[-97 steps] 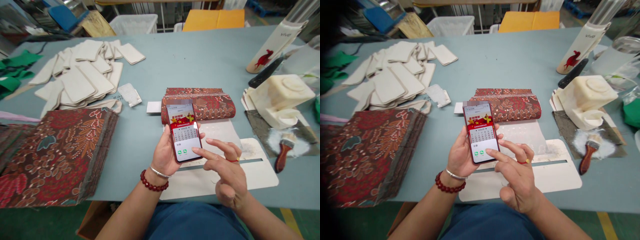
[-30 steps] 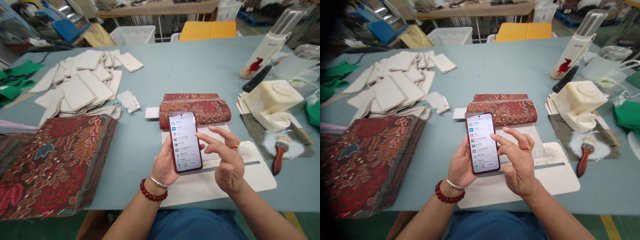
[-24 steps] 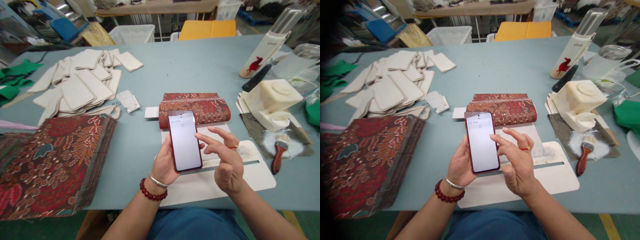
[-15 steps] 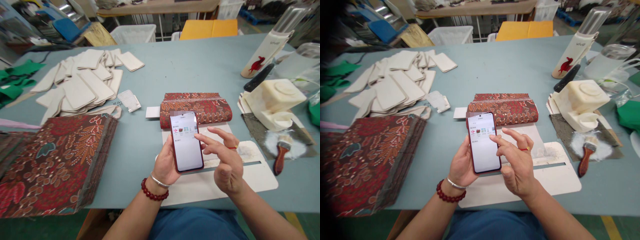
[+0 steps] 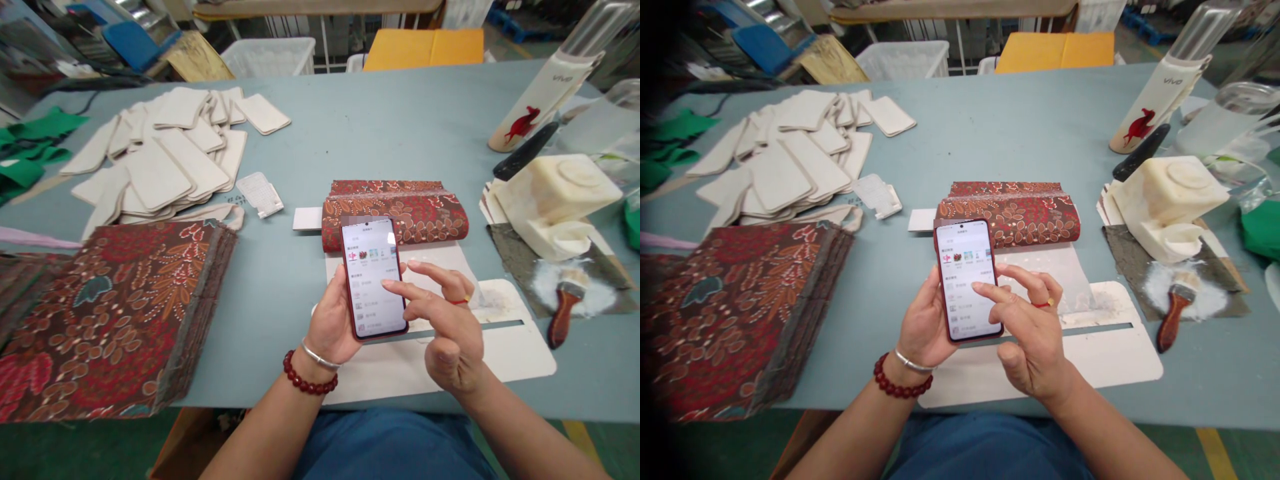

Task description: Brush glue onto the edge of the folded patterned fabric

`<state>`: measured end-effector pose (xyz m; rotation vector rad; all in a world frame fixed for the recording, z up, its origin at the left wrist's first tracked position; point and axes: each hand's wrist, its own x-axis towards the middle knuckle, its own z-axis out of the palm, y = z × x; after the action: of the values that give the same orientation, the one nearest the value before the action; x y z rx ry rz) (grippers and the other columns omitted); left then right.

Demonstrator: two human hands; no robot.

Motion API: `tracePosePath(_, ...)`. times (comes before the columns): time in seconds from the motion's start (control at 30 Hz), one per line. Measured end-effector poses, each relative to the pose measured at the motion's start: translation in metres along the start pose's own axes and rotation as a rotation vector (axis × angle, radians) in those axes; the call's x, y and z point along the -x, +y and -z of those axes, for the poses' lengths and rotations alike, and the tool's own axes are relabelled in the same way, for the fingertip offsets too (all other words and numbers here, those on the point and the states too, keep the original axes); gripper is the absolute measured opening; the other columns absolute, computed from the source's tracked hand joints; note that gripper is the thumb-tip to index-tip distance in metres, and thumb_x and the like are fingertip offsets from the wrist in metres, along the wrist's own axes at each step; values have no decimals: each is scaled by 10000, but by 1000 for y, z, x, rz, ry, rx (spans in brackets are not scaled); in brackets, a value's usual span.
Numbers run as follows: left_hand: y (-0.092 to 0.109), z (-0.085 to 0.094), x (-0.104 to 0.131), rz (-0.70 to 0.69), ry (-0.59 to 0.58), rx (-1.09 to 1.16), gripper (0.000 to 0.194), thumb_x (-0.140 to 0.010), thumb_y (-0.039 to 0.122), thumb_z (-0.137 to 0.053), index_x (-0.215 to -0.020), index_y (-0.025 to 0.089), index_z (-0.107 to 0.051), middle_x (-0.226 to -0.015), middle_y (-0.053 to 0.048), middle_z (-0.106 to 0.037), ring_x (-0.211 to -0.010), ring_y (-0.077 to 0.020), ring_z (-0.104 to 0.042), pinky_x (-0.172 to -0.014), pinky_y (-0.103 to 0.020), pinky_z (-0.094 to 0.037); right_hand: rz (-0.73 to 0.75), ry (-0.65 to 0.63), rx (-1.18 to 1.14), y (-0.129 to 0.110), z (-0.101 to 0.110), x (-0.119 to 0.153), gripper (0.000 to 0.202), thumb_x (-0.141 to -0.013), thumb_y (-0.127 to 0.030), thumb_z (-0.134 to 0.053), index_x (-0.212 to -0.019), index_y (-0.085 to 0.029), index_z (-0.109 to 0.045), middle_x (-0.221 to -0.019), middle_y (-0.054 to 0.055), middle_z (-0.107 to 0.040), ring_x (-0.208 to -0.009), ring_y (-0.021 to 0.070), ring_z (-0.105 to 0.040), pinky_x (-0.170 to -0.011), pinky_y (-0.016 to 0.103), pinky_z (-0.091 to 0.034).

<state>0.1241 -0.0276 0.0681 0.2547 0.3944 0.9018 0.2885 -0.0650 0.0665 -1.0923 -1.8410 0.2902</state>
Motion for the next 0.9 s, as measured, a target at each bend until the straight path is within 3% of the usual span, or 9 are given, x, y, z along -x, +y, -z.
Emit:
tracePosePath(0.3,3,3,0,39,-15,21,676,-1051,570,-192,-1426,143,-558,-1438,-161,-578,-1204,-313,-633,-1077,-503,-452,-13,1,-4,-4,2,3,685,-1042,-641,-96,-781,-239,-586,-1129,-32,-754,-1298,282,-545,-1086,516,-223)
tracePosePath(0.53,2,-1,0,35,-12,-20,676,-1046,586,-207,-1434,150,-549,-1389,-165,-616,-1189,-345,-643,-972,-501,-523,15,-8,10,-4,1,3,660,-1056,-612,-123,-795,-230,-594,-1120,-16,-755,-1299,284,-550,-1051,503,-257)
tracePosePath(0.9,-1,3,0,29,-18,8,662,-1055,570,-196,-1449,164,-540,-1362,-143,-644,-1278,-342,-596,-1102,-529,-432,33,-31,43,-6,-3,0,569,-1060,-583,-175,-849,-240,-578,-1184,0,-733,-1331,285,-526,-1096,498,-235)
